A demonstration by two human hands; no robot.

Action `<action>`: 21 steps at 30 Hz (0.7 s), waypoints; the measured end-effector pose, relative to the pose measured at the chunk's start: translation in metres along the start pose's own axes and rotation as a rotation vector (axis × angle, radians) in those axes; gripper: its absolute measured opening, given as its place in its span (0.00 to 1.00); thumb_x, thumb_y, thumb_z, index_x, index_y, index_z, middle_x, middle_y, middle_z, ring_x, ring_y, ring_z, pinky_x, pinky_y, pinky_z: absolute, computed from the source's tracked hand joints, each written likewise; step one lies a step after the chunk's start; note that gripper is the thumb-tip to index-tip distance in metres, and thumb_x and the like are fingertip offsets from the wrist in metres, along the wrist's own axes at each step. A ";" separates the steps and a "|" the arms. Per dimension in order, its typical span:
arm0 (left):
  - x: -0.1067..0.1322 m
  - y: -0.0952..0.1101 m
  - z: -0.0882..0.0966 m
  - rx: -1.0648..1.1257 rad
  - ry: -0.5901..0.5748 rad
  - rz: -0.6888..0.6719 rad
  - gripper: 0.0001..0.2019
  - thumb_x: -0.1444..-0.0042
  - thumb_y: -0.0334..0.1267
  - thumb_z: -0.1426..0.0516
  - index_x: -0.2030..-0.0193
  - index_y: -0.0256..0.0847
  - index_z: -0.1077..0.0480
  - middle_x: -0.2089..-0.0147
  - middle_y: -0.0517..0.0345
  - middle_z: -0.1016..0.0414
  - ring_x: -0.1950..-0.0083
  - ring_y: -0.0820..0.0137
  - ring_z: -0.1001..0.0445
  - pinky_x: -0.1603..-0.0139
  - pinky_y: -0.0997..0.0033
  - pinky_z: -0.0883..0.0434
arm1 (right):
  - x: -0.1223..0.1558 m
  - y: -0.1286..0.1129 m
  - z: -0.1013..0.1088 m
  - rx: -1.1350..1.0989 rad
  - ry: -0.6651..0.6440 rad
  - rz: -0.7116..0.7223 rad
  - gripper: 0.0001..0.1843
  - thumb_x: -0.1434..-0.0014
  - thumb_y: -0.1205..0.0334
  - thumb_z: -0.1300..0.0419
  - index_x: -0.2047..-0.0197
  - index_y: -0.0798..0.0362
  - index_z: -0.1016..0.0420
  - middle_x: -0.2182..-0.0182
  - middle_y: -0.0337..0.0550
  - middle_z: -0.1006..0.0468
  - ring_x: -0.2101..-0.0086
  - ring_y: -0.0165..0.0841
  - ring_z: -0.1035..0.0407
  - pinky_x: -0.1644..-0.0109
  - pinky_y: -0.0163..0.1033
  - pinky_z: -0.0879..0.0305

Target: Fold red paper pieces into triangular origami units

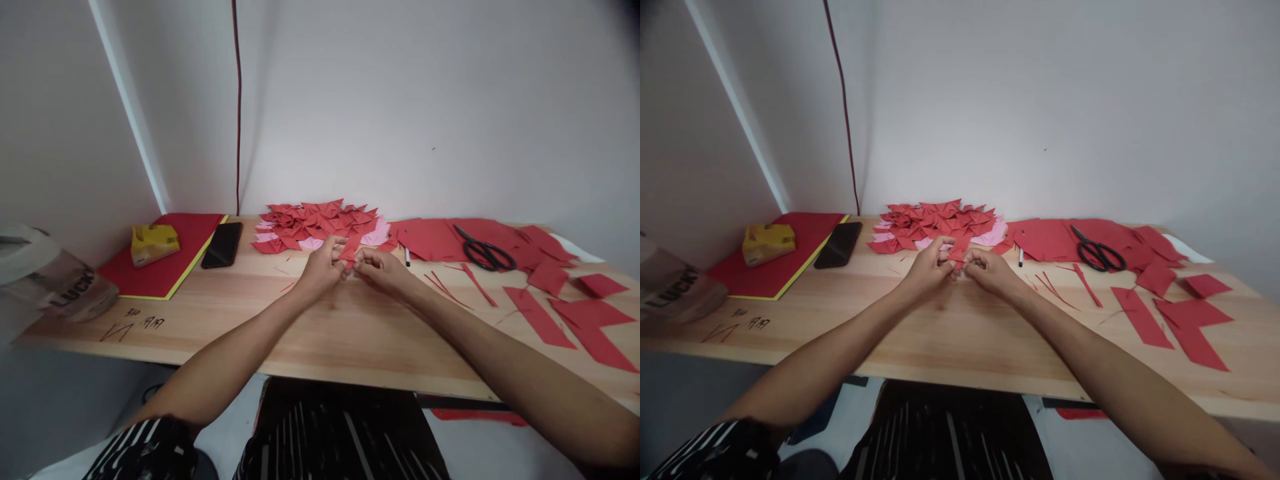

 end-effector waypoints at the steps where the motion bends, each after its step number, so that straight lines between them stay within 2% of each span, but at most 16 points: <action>1: 0.001 0.002 0.001 -0.035 0.012 -0.017 0.18 0.49 0.24 0.48 0.51 0.40 0.39 0.72 0.65 0.29 0.74 0.75 0.28 0.70 0.77 0.32 | 0.000 -0.001 -0.001 0.003 -0.002 -0.002 0.11 0.48 0.54 0.40 0.71 0.51 0.36 0.82 0.30 0.39 0.81 0.25 0.49 0.77 0.34 0.57; 4: 0.004 0.008 0.001 -0.128 0.031 -0.077 0.17 0.50 0.22 0.47 0.53 0.40 0.37 0.72 0.66 0.30 0.73 0.76 0.28 0.69 0.78 0.32 | 0.001 -0.003 -0.002 0.005 -0.012 -0.003 0.13 0.48 0.53 0.39 0.73 0.50 0.37 0.83 0.30 0.40 0.81 0.25 0.50 0.77 0.34 0.57; 7: 0.005 0.010 0.000 -0.118 0.008 -0.109 0.17 0.50 0.21 0.48 0.54 0.40 0.37 0.72 0.66 0.29 0.74 0.77 0.29 0.69 0.78 0.32 | 0.000 -0.003 -0.002 -0.005 -0.030 0.008 0.14 0.47 0.52 0.39 0.73 0.50 0.37 0.83 0.29 0.40 0.81 0.25 0.50 0.77 0.34 0.56; 14: 0.002 0.001 -0.001 0.068 0.021 -0.019 0.15 0.50 0.24 0.47 0.56 0.40 0.39 0.77 0.70 0.35 0.78 0.77 0.30 0.75 0.79 0.32 | 0.000 0.003 -0.001 -0.030 -0.076 0.020 0.14 0.45 0.51 0.39 0.69 0.51 0.37 0.80 0.32 0.34 0.79 0.26 0.43 0.75 0.34 0.51; 21: 0.001 -0.002 -0.001 0.026 -0.032 -0.002 0.16 0.48 0.26 0.46 0.53 0.40 0.39 0.74 0.67 0.30 0.76 0.76 0.27 0.74 0.79 0.31 | -0.001 0.006 0.002 -0.015 -0.071 0.014 0.14 0.46 0.51 0.37 0.69 0.51 0.35 0.77 0.35 0.29 0.79 0.26 0.42 0.75 0.34 0.49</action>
Point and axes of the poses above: each hand's wrist, its own x-axis away from the middle knuckle, its own z-axis out of the back of the hand, y = z × x, the point moved 4 cm from there along -x, towards the middle knuckle
